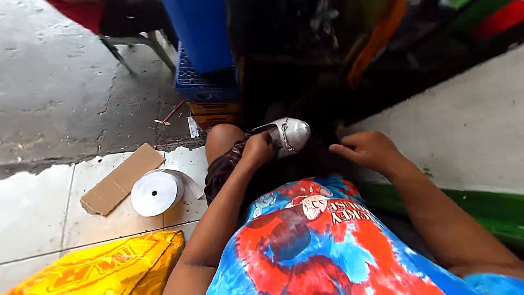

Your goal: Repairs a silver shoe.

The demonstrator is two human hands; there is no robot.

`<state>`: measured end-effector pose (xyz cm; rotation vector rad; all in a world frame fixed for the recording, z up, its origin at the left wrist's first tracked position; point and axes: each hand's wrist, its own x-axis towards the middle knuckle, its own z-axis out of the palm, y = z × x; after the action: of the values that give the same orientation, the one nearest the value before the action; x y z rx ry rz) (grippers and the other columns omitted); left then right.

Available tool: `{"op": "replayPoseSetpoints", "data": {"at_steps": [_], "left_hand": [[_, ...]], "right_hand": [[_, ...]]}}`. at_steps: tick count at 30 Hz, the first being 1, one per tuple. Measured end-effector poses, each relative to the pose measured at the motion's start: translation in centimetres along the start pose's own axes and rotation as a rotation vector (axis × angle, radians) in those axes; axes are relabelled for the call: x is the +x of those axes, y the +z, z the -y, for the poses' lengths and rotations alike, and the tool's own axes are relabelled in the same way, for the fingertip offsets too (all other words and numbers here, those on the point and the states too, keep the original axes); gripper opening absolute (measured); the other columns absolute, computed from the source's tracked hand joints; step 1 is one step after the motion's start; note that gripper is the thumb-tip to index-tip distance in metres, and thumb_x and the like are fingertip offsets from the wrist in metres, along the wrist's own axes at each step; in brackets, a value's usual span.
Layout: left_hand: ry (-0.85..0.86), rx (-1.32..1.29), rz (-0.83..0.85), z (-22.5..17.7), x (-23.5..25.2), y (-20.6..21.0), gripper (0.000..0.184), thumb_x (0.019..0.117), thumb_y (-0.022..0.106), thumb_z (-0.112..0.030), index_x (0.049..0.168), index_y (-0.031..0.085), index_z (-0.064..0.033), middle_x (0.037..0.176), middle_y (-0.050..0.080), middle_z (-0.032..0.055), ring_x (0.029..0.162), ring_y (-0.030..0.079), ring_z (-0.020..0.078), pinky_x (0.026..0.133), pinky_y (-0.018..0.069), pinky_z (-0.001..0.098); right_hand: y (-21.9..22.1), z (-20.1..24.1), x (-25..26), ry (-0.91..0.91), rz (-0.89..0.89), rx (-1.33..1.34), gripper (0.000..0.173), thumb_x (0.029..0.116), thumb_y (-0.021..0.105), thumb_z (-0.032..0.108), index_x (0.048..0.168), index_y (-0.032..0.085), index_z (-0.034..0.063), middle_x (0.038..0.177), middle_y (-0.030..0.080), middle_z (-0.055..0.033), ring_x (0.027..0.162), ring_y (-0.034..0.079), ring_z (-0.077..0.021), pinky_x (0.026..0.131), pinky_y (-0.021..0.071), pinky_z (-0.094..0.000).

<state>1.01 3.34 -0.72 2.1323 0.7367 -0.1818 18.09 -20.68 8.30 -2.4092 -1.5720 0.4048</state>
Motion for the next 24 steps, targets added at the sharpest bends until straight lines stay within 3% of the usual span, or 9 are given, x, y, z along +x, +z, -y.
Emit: {"op": "replayPoseSetpoints", "data": {"at_steps": [3,7,9,12,14,16,20,24], "left_hand": [[-0.001,0.043,0.005,-0.3,-0.3,0.0,0.025,0.1057,0.054,-0.018,0.109,0.069,0.0015,0.095,0.071,0.0224,0.091,0.070,0.0392,0.085,0.0529,0.0617],[0.005,0.020,-0.021,-0.4,-0.6,-0.3,0.026,0.1067,0.052,-0.018,0.111,0.068,0.0032,0.098,0.069,0.0243,0.094,0.068,0.0393,0.086,0.0509,0.0619],[0.004,0.014,-0.052,-0.3,-0.6,-0.2,0.026,0.1052,0.054,-0.017,0.102,0.069,0.0038,0.092,0.068,0.0226,0.089,0.067,0.0374,0.082,0.0501,0.0611],[0.036,-0.003,-0.159,0.4,-0.2,0.3,0.025,0.0994,0.058,-0.015,0.083,0.068,0.0002,0.074,0.063,0.0126,0.074,0.062,0.0267,0.071,0.0466,0.0532],[0.034,-0.012,-0.197,0.6,-0.2,0.3,0.025,0.0979,0.058,-0.015,0.078,0.066,-0.0014,0.069,0.059,0.0088,0.070,0.058,0.0224,0.068,0.0442,0.0501],[0.046,-0.024,-0.227,0.9,-0.3,0.4,0.025,0.0967,0.059,-0.016,0.076,0.065,-0.0029,0.066,0.057,0.0044,0.066,0.055,0.0163,0.066,0.0437,0.0448],[0.084,-0.053,-0.235,1.4,-0.3,0.7,0.024,0.0965,0.057,-0.016,0.077,0.064,-0.0037,0.067,0.057,0.0006,0.065,0.054,0.0094,0.067,0.0451,0.0385],[0.076,-0.062,-0.221,1.3,-0.5,0.6,0.023,0.0972,0.057,-0.015,0.078,0.065,-0.0054,0.067,0.058,-0.0011,0.064,0.054,0.0059,0.066,0.0455,0.0337]], "right_hand": [[3.2,0.0,0.3,-0.013,0.179,0.089,0.057,0.0998,0.061,0.049,0.067,0.060,0.0027,0.060,0.056,-0.0110,0.062,0.061,-0.0297,0.057,0.0466,-0.0518],[4.6,0.7,1.0,0.090,0.452,0.144,0.055,0.0986,0.063,0.052,0.076,0.071,0.0025,0.071,0.065,-0.0146,0.076,0.067,-0.0349,0.070,0.0514,-0.0601],[4.9,0.6,1.2,0.097,0.547,0.148,0.054,0.0978,0.064,0.052,0.077,0.072,0.0033,0.073,0.066,-0.0146,0.079,0.067,-0.0351,0.072,0.0509,-0.0608],[4.6,0.1,0.6,0.093,0.623,0.160,0.052,0.0940,0.070,0.052,0.074,0.072,0.0042,0.071,0.065,-0.0122,0.075,0.066,-0.0327,0.070,0.0505,-0.0597],[3.9,-0.5,0.2,0.091,0.567,0.200,0.054,0.0885,0.074,0.056,0.071,0.070,0.0055,0.066,0.063,-0.0097,0.069,0.064,-0.0303,0.065,0.0506,-0.0576],[3.0,-1.3,0.0,0.036,0.350,0.312,0.051,0.0856,0.078,0.055,0.075,0.069,0.0061,0.066,0.062,-0.0093,0.066,0.063,-0.0294,0.062,0.0512,-0.0572],[3.2,-1.4,1.6,-0.130,-0.103,0.475,0.028,0.0954,0.070,0.032,0.102,0.076,0.0059,0.089,0.067,-0.0108,0.080,0.066,-0.0255,0.071,0.0559,-0.0472],[5.1,0.0,3.7,-0.198,-0.179,0.568,0.021,0.0922,0.069,0.015,0.110,0.076,0.0045,0.097,0.066,-0.0121,0.085,0.066,-0.0232,0.075,0.0565,-0.0417]]}}
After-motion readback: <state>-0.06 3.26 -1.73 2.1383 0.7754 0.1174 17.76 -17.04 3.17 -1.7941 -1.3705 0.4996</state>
